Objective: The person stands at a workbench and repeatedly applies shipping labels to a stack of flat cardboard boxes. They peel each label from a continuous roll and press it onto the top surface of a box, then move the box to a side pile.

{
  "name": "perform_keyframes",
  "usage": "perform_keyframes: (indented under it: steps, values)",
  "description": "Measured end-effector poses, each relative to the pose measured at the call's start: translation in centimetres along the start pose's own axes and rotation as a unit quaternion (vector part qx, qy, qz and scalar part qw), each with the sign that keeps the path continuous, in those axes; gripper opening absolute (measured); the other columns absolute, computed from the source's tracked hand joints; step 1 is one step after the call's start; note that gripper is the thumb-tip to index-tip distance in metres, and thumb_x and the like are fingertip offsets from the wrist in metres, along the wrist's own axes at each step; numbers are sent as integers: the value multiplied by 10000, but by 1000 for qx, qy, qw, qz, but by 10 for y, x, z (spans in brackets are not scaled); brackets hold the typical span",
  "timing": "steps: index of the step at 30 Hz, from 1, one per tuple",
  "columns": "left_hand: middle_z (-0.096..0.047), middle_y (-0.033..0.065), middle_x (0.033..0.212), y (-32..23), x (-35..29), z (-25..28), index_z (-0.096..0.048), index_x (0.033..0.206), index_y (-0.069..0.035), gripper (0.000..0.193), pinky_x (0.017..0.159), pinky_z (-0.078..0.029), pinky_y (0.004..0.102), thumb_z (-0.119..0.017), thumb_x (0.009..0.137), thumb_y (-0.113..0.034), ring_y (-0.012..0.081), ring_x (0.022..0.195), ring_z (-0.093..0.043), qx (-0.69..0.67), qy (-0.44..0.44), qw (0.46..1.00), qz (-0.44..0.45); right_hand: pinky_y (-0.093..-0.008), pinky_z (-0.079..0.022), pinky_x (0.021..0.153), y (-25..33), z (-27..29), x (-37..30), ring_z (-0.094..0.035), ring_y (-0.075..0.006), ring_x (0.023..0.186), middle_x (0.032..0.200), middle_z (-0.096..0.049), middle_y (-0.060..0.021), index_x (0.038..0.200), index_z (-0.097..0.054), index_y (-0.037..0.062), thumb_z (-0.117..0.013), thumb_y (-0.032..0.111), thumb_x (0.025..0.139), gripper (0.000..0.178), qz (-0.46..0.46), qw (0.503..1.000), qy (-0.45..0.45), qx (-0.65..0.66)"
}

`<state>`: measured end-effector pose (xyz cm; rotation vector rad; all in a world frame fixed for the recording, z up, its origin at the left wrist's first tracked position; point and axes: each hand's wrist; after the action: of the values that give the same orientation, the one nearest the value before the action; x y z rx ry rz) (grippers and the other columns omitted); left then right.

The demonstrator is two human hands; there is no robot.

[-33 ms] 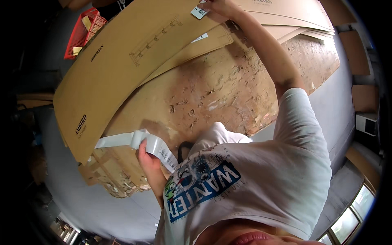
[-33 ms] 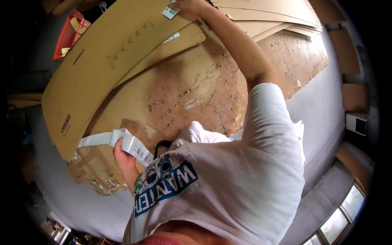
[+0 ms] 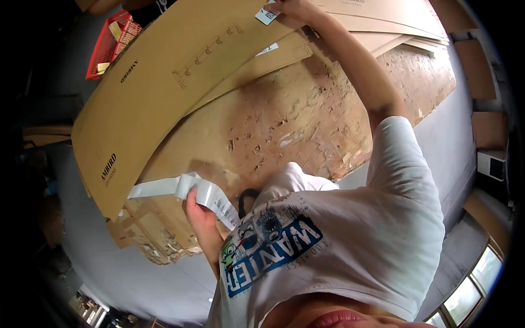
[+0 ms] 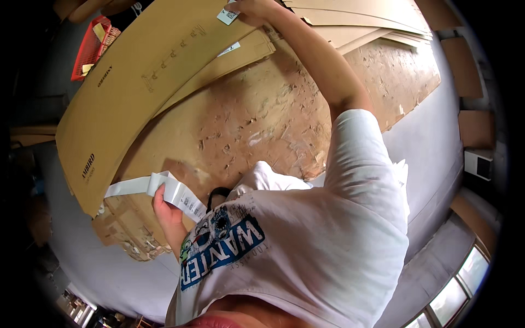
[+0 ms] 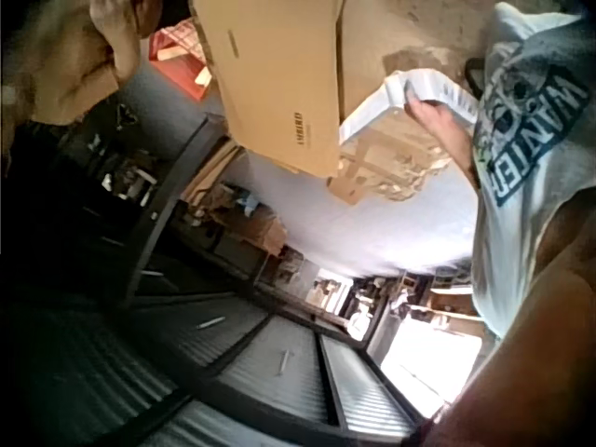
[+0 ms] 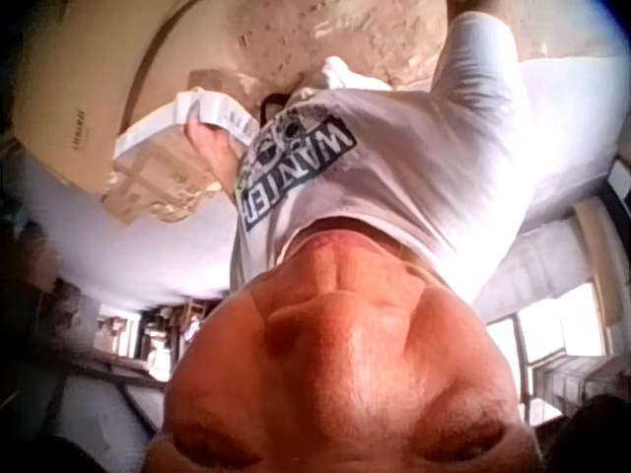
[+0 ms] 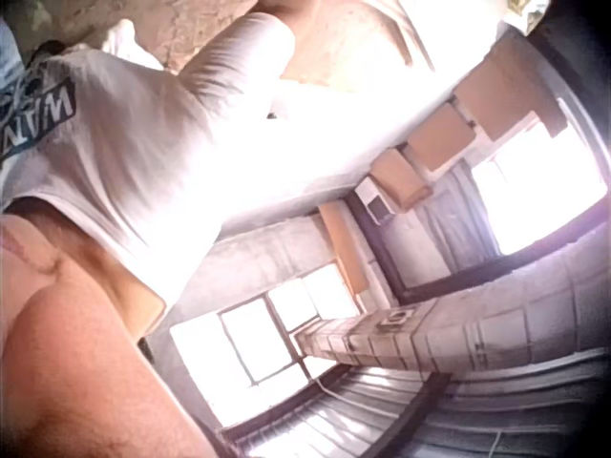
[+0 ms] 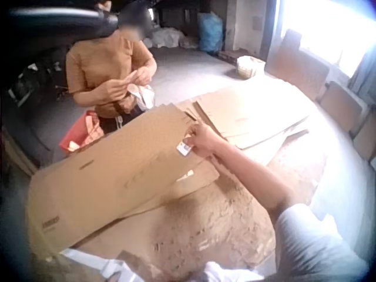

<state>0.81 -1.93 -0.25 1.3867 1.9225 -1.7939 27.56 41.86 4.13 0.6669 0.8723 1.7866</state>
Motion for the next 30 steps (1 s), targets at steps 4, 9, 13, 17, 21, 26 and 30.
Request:
perform_keyframes:
  steps: [4, 9, 13, 17, 21, 26, 30]
  values:
    - [-620, 123, 985, -4, -1, -2, -550, 1105, 35, 314, 715, -536, 394, -578, 817, -87, 253, 861, -629, 14, -3, 1000, -7, -356, -491, 622, -4, -6, 1, -615, -219, 691, 737, -625, -114, 827, -662, 52, -663, 248, 726, 221, 2, 997, -14, -74]
    - [-617, 122, 1000, -4, 4, -1, -548, 1121, 22, 329, 724, -534, 396, -582, 813, -89, 253, 866, -625, 10, 7, 1000, 4, -377, -493, 667, -10, -11, 3, -625, -268, 764, 811, -629, -135, 847, -668, 74, -666, 275, 721, 237, 36, 991, -43, -124]
    - [-617, 119, 1001, 1, 6, -3, -552, 1125, 16, 336, 730, -530, 393, -588, 809, -91, 251, 874, -621, 25, 9, 1000, -4, -390, -489, 682, -4, -11, 2, -620, -277, 799, 861, -623, -130, 880, -663, 87, -689, 298, 704, 276, -6, 986, -39, -161]
    - [-614, 113, 1002, 3, 6, -6, -547, 1136, 12, 349, 724, -527, 389, -594, 807, -94, 250, 874, -620, 30, 13, 999, -6, -391, -488, 679, -9, -14, 2, -615, -279, 805, 869, -616, -129, 873, -652, 85, -702, 302, 694, 286, 22, 982, -51, -179]
    - [-614, 113, 993, 2, 3, -11, -547, 1133, 13, 349, 715, -527, 388, -598, 804, -92, 250, 869, -621, 30, 8, 1000, -2, -394, -489, 680, -7, -14, 1, -619, -286, 797, 862, -626, -128, 859, -641, 83, -704, 299, 692, 280, 16, 980, -50, -190]
    - [-614, 111, 982, 4, 7, -12, -550, 1119, 12, 336, 709, -528, 385, -600, 801, -84, 251, 860, -621, 34, 4, 999, -1, -407, -495, 695, -3, -17, -1, -633, -305, 798, 856, -650, -136, 884, -635, 86, -673, 308, 717, 280, -15, 978, -27, -206]
    - [-611, 115, 982, 5, 11, -8, -545, 1119, 16, 340, 705, -529, 381, -603, 798, -82, 250, 857, -620, 36, -1, 999, 2, -428, -496, 717, 15, -22, -11, -633, -337, 838, 885, -648, -161, 935, -590, 48, -634, 293, 755, 306, -5, 947, -48, -318]
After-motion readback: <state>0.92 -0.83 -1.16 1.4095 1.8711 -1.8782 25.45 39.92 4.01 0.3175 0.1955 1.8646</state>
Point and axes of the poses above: each hand's wrist, its own x-axis towards the middle knuckle, its own z-axis out of the back of the hand, y = z × x
